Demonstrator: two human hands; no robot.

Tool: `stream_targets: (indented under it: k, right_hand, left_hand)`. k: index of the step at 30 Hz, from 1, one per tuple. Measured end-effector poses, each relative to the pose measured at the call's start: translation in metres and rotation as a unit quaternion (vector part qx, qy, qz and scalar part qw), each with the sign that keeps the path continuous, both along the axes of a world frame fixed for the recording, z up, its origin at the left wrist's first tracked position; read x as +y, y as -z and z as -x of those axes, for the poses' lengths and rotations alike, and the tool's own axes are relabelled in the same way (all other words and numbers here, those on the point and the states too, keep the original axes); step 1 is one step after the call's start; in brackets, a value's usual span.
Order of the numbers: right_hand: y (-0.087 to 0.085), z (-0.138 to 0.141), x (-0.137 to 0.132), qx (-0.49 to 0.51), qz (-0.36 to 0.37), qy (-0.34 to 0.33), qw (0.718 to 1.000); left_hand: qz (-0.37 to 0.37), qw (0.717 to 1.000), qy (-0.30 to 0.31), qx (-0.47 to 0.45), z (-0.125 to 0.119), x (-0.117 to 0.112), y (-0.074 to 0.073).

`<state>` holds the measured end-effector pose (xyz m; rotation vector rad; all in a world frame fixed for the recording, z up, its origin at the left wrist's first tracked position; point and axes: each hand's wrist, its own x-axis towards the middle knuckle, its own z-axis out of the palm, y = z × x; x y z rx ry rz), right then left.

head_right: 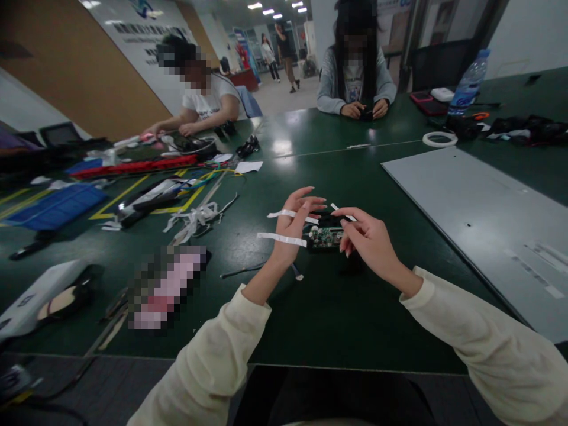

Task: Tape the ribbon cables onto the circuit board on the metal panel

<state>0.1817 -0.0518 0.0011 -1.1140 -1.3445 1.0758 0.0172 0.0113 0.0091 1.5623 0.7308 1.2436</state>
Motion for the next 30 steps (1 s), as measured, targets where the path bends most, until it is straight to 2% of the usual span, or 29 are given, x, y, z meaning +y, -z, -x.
stream_targets:
  k: [4,7,9,11,14,18,22,25,27,30]
  right_hand:
    - [0.002,-0.003,0.004,-0.002,-0.089,0.108,0.990]
    - [0.004,-0.005,0.007,-0.006,-0.159,0.171,0.972]
    - [0.004,-0.005,0.008,-0.012,-0.182,0.185,0.966]
    - [0.006,-0.005,0.008,-0.022,-0.189,0.181,0.965]
    - [0.007,-0.004,0.006,-0.034,-0.184,0.157,0.970]
    - [0.005,-0.003,0.003,-0.039,-0.177,0.125,0.975]
    - [0.000,-0.004,0.003,-0.057,-0.140,0.065,0.986]
    - [-0.003,-0.005,0.002,-0.044,-0.084,0.006,0.995]
    - [-0.004,-0.006,0.000,-0.031,-0.014,-0.052,0.998]
    - [-0.004,-0.006,-0.003,-0.012,0.075,-0.126,0.989]
  left_hand:
    - [-0.010,0.998,0.046,0.031,-0.005,-0.006,0.003]
    - [-0.006,0.987,0.153,0.049,-0.011,-0.019,0.003]
    - [0.012,0.971,0.233,0.056,-0.015,-0.027,0.003]
    - [0.036,0.955,0.287,0.064,-0.018,-0.033,0.004]
    - [0.058,0.945,0.315,0.056,-0.021,-0.037,0.009]
    - [0.066,0.949,0.302,0.064,-0.022,-0.039,0.009]
    - [0.057,0.946,0.310,0.083,-0.021,-0.040,0.005]
    - [0.051,0.936,0.337,0.094,-0.021,-0.040,0.005]
    - [0.040,0.931,0.344,0.114,-0.021,-0.039,0.005]
    - [0.014,0.927,0.339,0.161,-0.020,-0.038,0.004]
